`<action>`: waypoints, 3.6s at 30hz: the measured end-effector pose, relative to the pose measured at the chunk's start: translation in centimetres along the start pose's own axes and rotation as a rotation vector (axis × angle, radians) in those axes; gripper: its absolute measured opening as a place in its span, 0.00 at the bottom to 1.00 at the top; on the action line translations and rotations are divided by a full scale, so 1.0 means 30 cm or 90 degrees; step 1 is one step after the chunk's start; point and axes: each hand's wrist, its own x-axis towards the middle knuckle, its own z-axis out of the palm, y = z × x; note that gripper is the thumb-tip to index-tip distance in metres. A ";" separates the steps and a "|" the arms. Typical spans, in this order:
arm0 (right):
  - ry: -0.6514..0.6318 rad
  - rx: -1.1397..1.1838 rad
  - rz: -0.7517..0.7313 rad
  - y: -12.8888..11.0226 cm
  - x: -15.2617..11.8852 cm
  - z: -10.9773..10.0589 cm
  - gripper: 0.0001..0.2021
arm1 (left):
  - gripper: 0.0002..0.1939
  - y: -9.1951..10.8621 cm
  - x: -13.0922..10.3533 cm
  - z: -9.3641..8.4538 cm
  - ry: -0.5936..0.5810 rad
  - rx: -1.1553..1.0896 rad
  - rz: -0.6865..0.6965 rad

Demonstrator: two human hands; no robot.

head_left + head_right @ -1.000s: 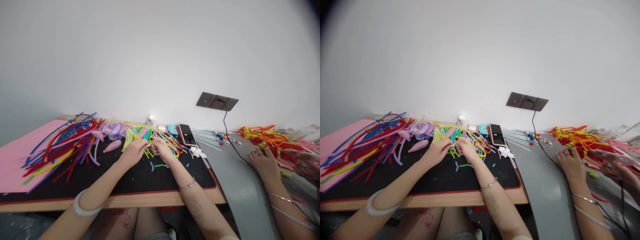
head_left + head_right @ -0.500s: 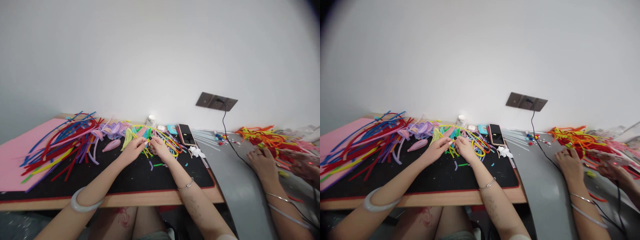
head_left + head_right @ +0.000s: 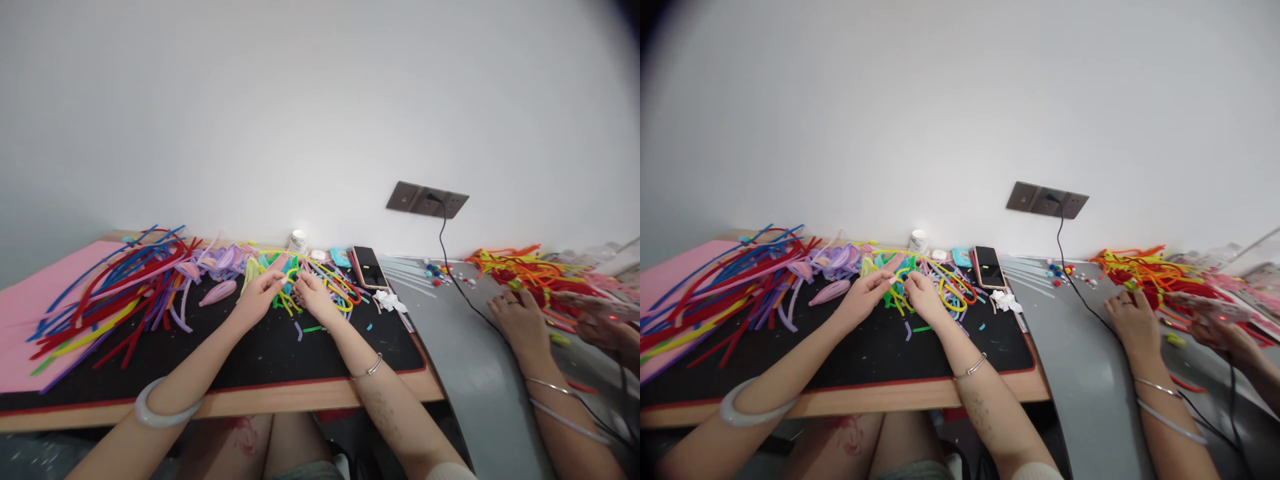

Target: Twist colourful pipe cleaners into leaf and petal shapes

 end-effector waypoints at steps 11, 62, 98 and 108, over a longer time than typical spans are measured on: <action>0.077 -0.043 -0.023 0.013 0.010 -0.010 0.11 | 0.12 -0.001 -0.014 -0.006 -0.015 0.143 0.122; -0.023 0.064 -0.013 -0.005 -0.002 -0.021 0.13 | 0.14 -0.017 -0.018 -0.026 -0.080 0.371 0.245; -0.026 0.153 -0.066 -0.034 -0.006 -0.041 0.13 | 0.17 0.001 0.000 -0.011 -0.111 -0.208 -0.027; -0.128 0.198 -0.018 -0.037 -0.022 -0.035 0.14 | 0.18 0.026 -0.014 -0.017 -0.139 -0.245 -0.136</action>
